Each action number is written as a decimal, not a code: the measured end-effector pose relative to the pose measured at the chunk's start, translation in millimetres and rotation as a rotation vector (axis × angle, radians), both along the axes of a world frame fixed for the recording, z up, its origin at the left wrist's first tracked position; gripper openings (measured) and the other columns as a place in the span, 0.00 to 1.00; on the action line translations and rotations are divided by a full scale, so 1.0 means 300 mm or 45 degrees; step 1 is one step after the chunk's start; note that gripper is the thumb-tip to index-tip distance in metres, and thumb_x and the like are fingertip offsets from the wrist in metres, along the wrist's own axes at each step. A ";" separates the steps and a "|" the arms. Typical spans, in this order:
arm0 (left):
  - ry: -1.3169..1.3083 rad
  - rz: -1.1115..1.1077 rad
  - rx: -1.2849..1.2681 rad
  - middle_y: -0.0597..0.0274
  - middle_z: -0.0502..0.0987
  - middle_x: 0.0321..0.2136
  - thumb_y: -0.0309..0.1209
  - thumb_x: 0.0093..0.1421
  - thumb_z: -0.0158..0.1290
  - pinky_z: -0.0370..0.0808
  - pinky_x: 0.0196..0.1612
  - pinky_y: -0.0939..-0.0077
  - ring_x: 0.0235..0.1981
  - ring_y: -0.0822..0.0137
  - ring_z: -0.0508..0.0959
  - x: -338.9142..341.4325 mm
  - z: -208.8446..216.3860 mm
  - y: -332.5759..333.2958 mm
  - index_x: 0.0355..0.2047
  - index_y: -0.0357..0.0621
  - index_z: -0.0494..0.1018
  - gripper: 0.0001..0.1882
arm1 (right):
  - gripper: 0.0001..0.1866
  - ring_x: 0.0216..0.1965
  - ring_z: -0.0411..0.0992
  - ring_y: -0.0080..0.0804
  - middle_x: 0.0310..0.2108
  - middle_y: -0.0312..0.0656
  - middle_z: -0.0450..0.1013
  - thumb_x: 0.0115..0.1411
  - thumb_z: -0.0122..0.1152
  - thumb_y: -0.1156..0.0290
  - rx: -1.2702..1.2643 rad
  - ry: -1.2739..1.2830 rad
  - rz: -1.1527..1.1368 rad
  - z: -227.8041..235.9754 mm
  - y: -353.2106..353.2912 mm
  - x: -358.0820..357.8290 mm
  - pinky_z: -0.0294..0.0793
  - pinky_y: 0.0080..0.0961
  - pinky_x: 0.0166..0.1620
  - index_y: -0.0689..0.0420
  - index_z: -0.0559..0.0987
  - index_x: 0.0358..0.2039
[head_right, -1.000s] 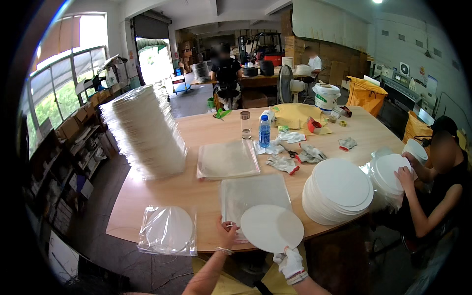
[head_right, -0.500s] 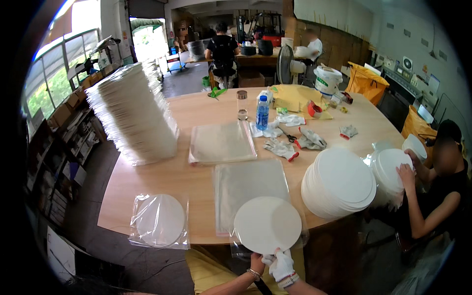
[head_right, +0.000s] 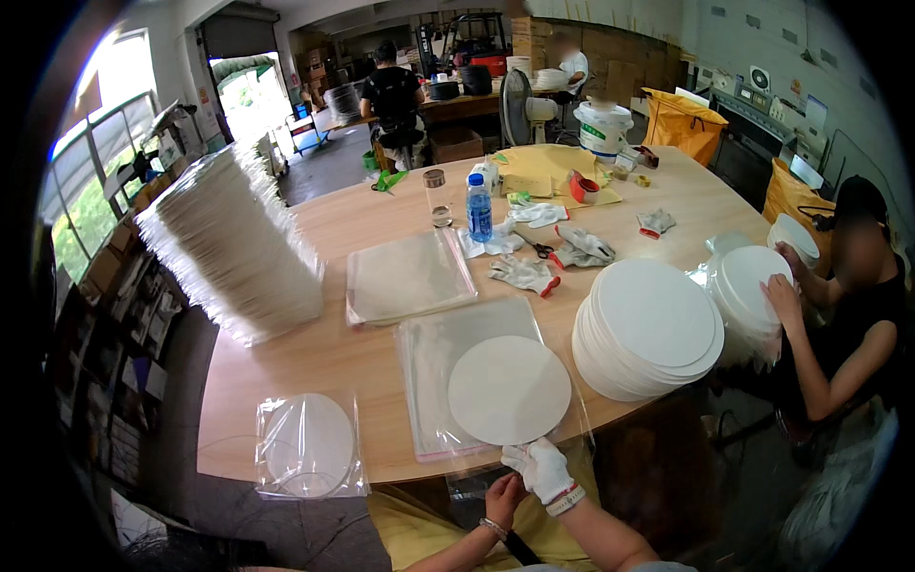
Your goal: The person places white circular plates into clear plastic bags one by one. They pick up a plate, insert it into a bag, and then set the bagged plate aside on the table. The person wears gloves and works at a wooden table in a warehouse setting.
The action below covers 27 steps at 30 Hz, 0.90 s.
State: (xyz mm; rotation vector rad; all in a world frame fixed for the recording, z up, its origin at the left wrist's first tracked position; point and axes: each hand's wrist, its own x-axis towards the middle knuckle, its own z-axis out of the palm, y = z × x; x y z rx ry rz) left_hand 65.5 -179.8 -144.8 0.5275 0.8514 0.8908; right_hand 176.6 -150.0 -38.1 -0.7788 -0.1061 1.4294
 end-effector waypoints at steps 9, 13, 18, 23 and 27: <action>0.153 -0.319 0.141 0.57 0.66 0.52 0.38 0.55 0.54 0.72 0.43 0.69 0.46 0.63 0.72 -0.149 0.195 0.027 0.58 0.45 0.54 0.33 | 0.17 0.43 0.69 0.51 0.39 0.50 0.69 0.57 0.43 0.71 -0.081 0.019 0.162 0.004 0.001 0.051 0.71 0.47 0.44 0.64 0.65 0.46; 0.186 -0.267 -0.048 0.56 0.69 0.50 0.49 0.57 0.47 0.71 0.42 0.67 0.46 0.61 0.73 -0.372 0.225 0.110 0.54 0.47 0.59 0.29 | 0.14 0.33 0.74 0.42 0.33 0.46 0.72 0.58 0.45 0.69 -0.237 -0.211 0.743 0.179 -0.118 0.166 0.75 0.35 0.36 0.62 0.68 0.43; 0.426 -0.350 -0.027 0.56 0.77 0.37 0.42 0.63 0.42 0.73 0.31 0.79 0.34 0.64 0.79 -0.376 0.264 0.184 0.37 0.37 0.72 0.19 | 0.12 0.28 0.74 0.35 0.30 0.47 0.74 0.57 0.46 0.69 -0.340 -1.549 0.298 0.212 -0.051 0.278 0.74 0.26 0.31 0.62 0.72 0.37; 0.342 -0.245 -0.072 0.56 0.76 0.40 0.42 0.63 0.42 0.73 0.29 0.81 0.34 0.65 0.79 -0.378 0.288 0.138 0.41 0.38 0.71 0.19 | 0.09 0.33 0.70 0.49 0.29 0.50 0.72 0.51 0.51 0.70 -0.164 -2.302 0.064 0.114 -0.022 0.328 0.69 0.37 0.37 0.62 0.73 0.31; 0.386 -0.408 -0.030 0.58 0.74 0.44 0.43 0.63 0.42 0.72 0.31 0.83 0.36 0.70 0.77 -0.411 0.217 0.099 0.47 0.40 0.69 0.21 | 0.06 0.29 0.69 0.47 0.25 0.49 0.70 0.50 0.55 0.69 0.263 -2.073 0.212 0.135 -0.049 0.092 0.69 0.34 0.33 0.58 0.75 0.26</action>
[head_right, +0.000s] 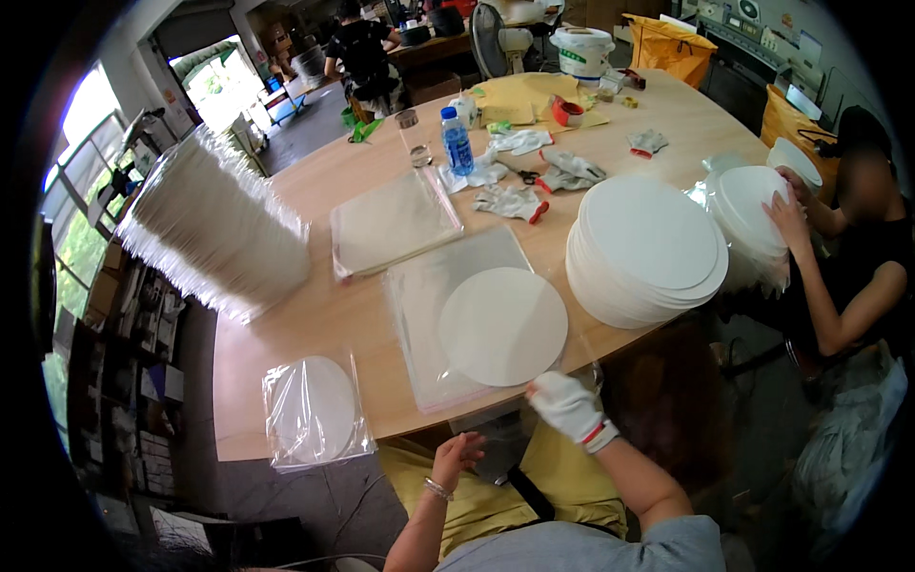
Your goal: The person places white circular plates into clear plastic bags one by one. They pick up a plate, insert it into a bag, and then set the bagged plate aside on the table. The person wears gloves and works at a wooden table in a warehouse setting.
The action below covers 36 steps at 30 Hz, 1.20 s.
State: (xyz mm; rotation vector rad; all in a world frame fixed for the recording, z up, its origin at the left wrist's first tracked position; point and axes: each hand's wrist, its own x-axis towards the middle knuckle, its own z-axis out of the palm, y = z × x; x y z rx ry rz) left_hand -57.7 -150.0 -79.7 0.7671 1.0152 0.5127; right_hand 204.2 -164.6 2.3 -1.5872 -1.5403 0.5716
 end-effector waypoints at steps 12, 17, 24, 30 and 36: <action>0.007 0.473 -0.027 0.57 0.77 0.32 0.37 0.58 0.41 0.75 0.29 0.75 0.28 0.66 0.77 0.031 -0.133 -0.040 0.33 0.36 0.72 0.16 | 0.07 0.29 0.68 0.45 0.27 0.46 0.67 0.47 0.54 0.67 -0.085 -0.389 0.538 -0.081 0.005 -0.357 0.70 0.37 0.32 0.57 0.73 0.22; 0.021 0.481 0.004 0.50 0.76 0.41 0.37 0.58 0.37 0.75 0.26 0.75 0.33 0.58 0.79 0.035 0.029 -0.016 0.31 0.36 0.69 0.16 | 0.09 0.26 0.70 0.45 0.20 0.49 0.69 0.49 0.52 0.67 -0.721 -0.574 -0.276 -0.010 -0.184 0.228 0.69 0.34 0.26 0.56 0.74 0.18; 0.015 0.333 0.104 0.50 0.78 0.36 0.34 0.60 0.35 0.75 0.25 0.77 0.31 0.60 0.80 0.023 0.031 -0.007 0.34 0.31 0.74 0.20 | 0.24 0.55 0.61 0.46 0.58 0.48 0.56 0.57 0.43 0.66 -1.832 -0.865 -0.241 -0.409 -1.002 0.874 0.62 0.34 0.55 0.54 0.64 0.56; 0.099 0.285 0.176 0.54 0.78 0.34 0.37 0.62 0.34 0.74 0.28 0.77 0.32 0.62 0.80 -0.005 0.061 -0.003 0.33 0.32 0.75 0.22 | 0.25 0.49 0.63 0.43 0.47 0.43 0.65 0.42 0.64 0.72 0.137 -0.785 -0.260 -0.139 -0.239 0.437 0.62 0.40 0.54 0.57 0.70 0.44; 0.308 0.190 0.773 0.53 0.72 0.43 0.30 0.57 0.43 0.72 0.31 0.76 0.37 0.64 0.76 -0.113 0.009 0.012 0.41 0.38 0.71 0.14 | 0.06 0.41 0.69 0.34 0.34 0.31 0.72 0.45 0.63 0.72 0.701 -0.778 0.359 -0.067 0.003 0.382 0.67 0.44 0.49 0.52 0.73 0.22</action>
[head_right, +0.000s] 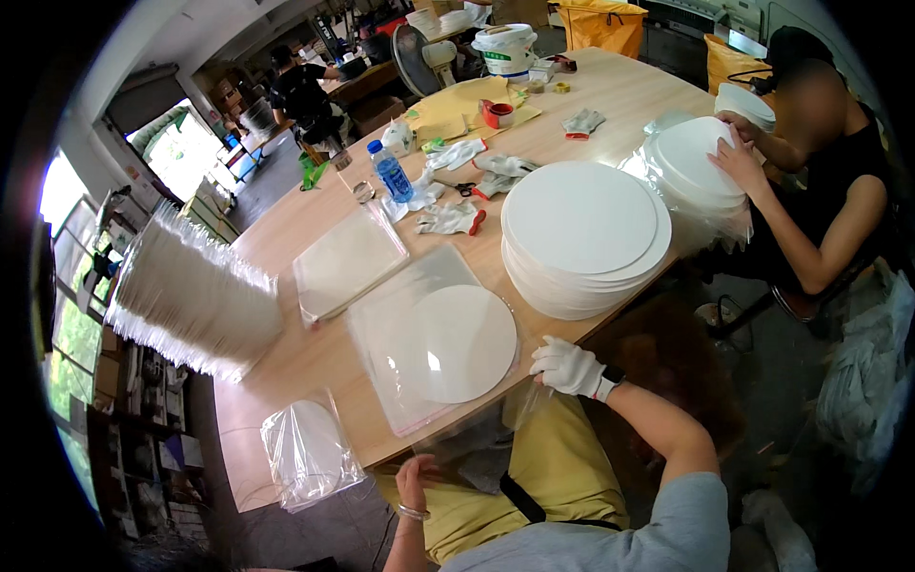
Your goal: The person places white circular plates into clear plastic bags one by one. They pick up a plate, insert it into a bag, and then set the bagged plate aside on the table. The person wears gloves and works at a wooden table in a warehouse setting.
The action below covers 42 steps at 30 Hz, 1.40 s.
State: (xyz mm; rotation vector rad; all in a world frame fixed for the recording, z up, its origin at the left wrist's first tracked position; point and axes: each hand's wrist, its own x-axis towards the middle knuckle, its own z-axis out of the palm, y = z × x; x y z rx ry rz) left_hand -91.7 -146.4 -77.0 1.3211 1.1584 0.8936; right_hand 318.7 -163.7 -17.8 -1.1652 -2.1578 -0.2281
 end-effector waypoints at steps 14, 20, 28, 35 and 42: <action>0.675 -0.554 1.120 0.63 0.77 0.29 0.28 0.53 0.52 0.68 0.36 0.68 0.33 0.63 0.75 0.082 0.101 0.230 0.32 0.47 0.74 0.05 | 0.03 0.33 0.71 0.34 0.26 0.35 0.73 0.42 0.63 0.70 -0.268 0.237 -0.069 -0.011 -0.008 0.075 0.67 0.41 0.48 0.51 0.77 0.20; 0.671 -0.194 0.709 0.57 0.74 0.19 0.29 0.59 0.46 0.69 0.27 0.68 0.23 0.59 0.74 0.102 0.086 0.180 0.23 0.43 0.71 0.09 | 0.06 0.25 0.70 0.41 0.21 0.44 0.72 0.46 0.57 0.69 -0.659 0.435 -0.384 0.002 -0.002 0.052 0.69 0.34 0.32 0.56 0.74 0.17; 0.618 0.097 0.540 0.60 0.68 0.12 0.31 0.62 0.43 0.67 0.18 0.76 0.14 0.68 0.72 0.157 0.103 0.177 0.22 0.38 0.66 0.12 | 0.11 0.21 0.70 0.43 0.16 0.43 0.72 0.53 0.47 0.68 -0.782 0.748 -0.658 0.044 0.026 -0.035 0.68 0.35 0.27 0.58 0.69 0.17; 0.743 0.177 0.445 0.54 0.70 0.13 0.33 0.61 0.44 0.67 0.19 0.65 0.15 0.55 0.72 0.155 0.077 0.195 0.22 0.42 0.66 0.12 | 0.11 0.18 0.68 0.46 0.12 0.44 0.68 0.53 0.49 0.65 -0.619 0.273 -0.782 -0.047 0.062 -0.046 0.65 0.41 0.24 0.55 0.65 0.17; 1.058 0.097 0.254 0.51 0.73 0.19 0.39 0.60 0.43 0.68 0.24 0.57 0.22 0.48 0.73 0.168 0.093 0.233 0.23 0.44 0.68 0.14 | 0.12 0.17 0.68 0.47 0.12 0.45 0.67 0.54 0.48 0.62 -0.568 -0.033 -0.914 -0.059 0.088 -0.077 0.64 0.45 0.22 0.53 0.67 0.18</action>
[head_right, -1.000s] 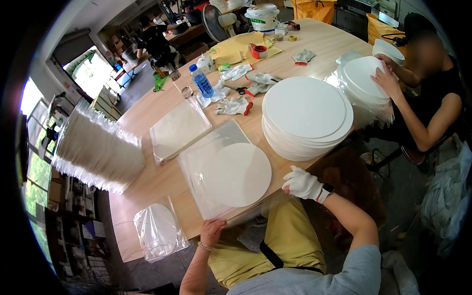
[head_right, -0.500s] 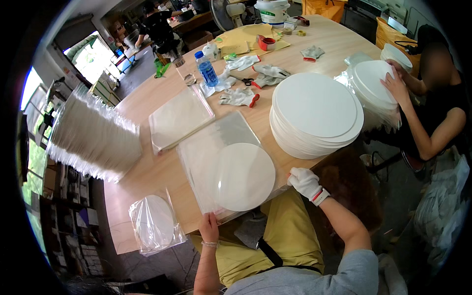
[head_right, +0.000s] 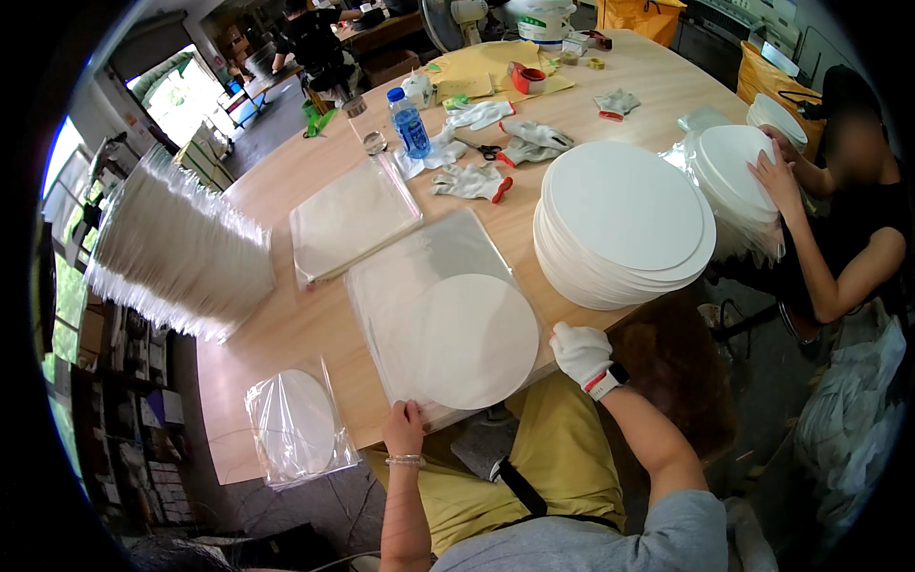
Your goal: The person places white circular plates into clear plastic bags one by one. They pick up a plate, insert it into a bag, and then set the bagged plate aside on the table. The person wears gloves and works at a wooden table in a warehouse setting.
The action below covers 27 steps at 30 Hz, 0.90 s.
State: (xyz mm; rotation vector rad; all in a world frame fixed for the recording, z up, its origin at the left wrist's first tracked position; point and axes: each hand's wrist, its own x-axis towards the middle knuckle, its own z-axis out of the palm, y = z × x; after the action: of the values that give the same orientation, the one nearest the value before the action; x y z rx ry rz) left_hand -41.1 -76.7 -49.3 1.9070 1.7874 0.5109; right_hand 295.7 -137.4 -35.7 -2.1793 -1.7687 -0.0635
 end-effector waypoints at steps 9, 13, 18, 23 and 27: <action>0.268 0.176 -0.115 0.57 0.76 0.30 0.40 0.55 0.50 0.69 0.32 0.58 0.30 0.53 0.75 0.018 0.120 0.014 0.32 0.45 0.70 0.12 | 0.10 0.25 0.71 0.47 0.20 0.48 0.71 0.53 0.48 0.63 -0.336 0.127 -0.258 0.107 0.031 -0.037 0.66 0.46 0.29 0.54 0.70 0.21; 0.188 -0.307 0.574 0.60 0.66 0.51 0.42 0.52 0.53 0.63 0.46 0.50 0.50 0.53 0.66 0.084 0.081 -0.010 0.44 0.46 0.68 0.21 | 0.09 0.38 0.68 0.47 0.36 0.49 0.70 0.49 0.55 0.65 0.335 0.017 0.029 0.115 0.010 -0.063 0.66 0.42 0.37 0.57 0.71 0.24; 0.389 -0.725 0.364 0.60 0.52 0.61 0.52 0.53 0.49 0.53 0.52 0.34 0.62 0.51 0.50 0.137 0.050 -0.054 0.55 0.52 0.62 0.32 | 0.19 0.50 0.58 0.50 0.49 0.48 0.61 0.44 0.60 0.61 0.221 -0.045 0.294 0.155 -0.034 -0.150 0.55 0.53 0.51 0.57 0.75 0.36; 0.497 -0.751 0.303 0.59 0.50 0.62 0.55 0.54 0.46 0.47 0.53 0.31 0.62 0.45 0.45 0.144 0.079 -0.056 0.57 0.54 0.59 0.34 | 0.24 0.54 0.53 0.52 0.53 0.51 0.57 0.45 0.57 0.54 0.173 -0.101 0.019 0.044 -0.060 -0.067 0.50 0.57 0.55 0.56 0.74 0.40; 0.396 -0.656 0.372 0.57 0.47 0.62 0.56 0.53 0.47 0.47 0.50 0.27 0.62 0.43 0.44 0.120 0.044 -0.063 0.57 0.54 0.59 0.35 | 0.23 0.56 0.51 0.52 0.55 0.51 0.56 0.47 0.56 0.56 0.157 -0.074 0.033 0.038 -0.044 -0.045 0.50 0.58 0.55 0.56 0.74 0.41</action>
State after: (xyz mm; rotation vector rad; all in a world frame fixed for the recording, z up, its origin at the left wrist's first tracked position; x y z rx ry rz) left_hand -5.2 -95.5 -36.2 2.6584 1.3514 0.3110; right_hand 282.1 -150.5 -24.3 -2.0872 -1.7741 -0.2261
